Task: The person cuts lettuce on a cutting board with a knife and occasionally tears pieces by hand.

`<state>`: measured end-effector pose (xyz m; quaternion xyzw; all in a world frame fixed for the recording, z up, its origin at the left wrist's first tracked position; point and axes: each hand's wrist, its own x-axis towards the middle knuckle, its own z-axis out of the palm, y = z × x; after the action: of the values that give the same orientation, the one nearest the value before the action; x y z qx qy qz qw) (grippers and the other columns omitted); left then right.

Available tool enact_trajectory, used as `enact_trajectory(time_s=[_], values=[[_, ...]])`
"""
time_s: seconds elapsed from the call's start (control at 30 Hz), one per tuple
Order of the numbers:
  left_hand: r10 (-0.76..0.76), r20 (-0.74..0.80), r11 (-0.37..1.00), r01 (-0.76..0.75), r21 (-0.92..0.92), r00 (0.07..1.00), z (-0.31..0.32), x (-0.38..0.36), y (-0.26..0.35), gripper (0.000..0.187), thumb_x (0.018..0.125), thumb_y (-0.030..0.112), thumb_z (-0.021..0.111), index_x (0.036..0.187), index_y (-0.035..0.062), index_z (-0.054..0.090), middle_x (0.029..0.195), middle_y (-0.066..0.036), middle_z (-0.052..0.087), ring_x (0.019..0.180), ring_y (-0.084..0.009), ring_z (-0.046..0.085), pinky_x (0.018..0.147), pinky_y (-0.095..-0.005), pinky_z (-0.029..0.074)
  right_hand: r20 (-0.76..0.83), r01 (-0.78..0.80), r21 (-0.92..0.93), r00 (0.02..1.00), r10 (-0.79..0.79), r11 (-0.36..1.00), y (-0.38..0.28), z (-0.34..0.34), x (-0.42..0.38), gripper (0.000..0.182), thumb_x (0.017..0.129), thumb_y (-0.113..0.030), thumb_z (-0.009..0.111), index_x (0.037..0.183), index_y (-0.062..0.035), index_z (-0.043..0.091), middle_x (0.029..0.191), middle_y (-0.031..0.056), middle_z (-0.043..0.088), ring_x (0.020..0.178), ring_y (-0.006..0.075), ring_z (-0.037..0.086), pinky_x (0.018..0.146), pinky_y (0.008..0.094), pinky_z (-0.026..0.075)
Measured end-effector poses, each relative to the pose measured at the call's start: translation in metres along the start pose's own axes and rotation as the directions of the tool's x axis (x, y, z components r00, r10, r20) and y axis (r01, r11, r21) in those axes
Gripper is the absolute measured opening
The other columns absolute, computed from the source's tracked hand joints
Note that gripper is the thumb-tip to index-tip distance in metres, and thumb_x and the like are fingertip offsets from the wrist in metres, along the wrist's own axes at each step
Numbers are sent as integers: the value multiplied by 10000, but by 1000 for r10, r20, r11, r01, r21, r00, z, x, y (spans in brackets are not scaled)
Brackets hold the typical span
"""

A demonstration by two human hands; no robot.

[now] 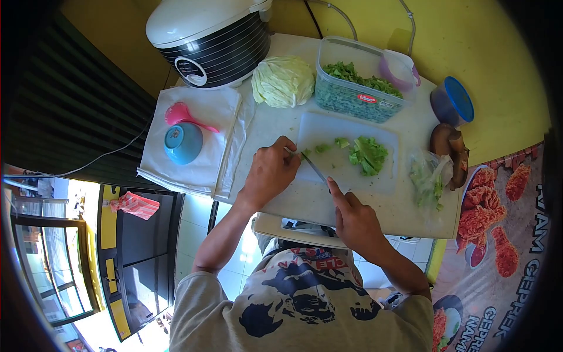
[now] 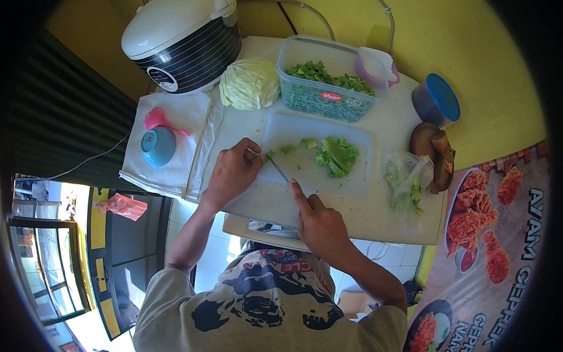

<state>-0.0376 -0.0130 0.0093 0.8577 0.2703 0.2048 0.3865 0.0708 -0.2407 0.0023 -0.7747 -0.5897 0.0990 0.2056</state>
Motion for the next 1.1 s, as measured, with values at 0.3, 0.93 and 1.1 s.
enact_trajectory(time_s=[0.3,0.93,1.1], values=[[-16,-14,999,15,-47,1000,3,-1,-8,123,896,62,706,946,-45,671,780,-208,741,708,-361,747,697,-411,593,30,-17,-90,999,19,996,-9,-2,9,760,885,-42,640,1600,-69,385,866,145,600,549,302,633,526,435,561],[93,-44,992,-96,-81,995,4,4,9,160,920,55,694,1035,-56,701,842,-209,756,730,-335,750,716,-395,593,-149,-118,-60,983,108,991,12,-17,11,692,933,-23,621,1589,-86,410,848,163,630,580,333,663,552,440,569],[65,13,973,-60,-224,998,13,17,30,195,983,112,693,1106,-31,743,827,-144,768,708,-183,748,634,-303,563,-207,-121,17,971,121,993,13,-25,6,666,954,-5,610,1584,-92,416,881,191,659,645,352,692,586,441,579]])
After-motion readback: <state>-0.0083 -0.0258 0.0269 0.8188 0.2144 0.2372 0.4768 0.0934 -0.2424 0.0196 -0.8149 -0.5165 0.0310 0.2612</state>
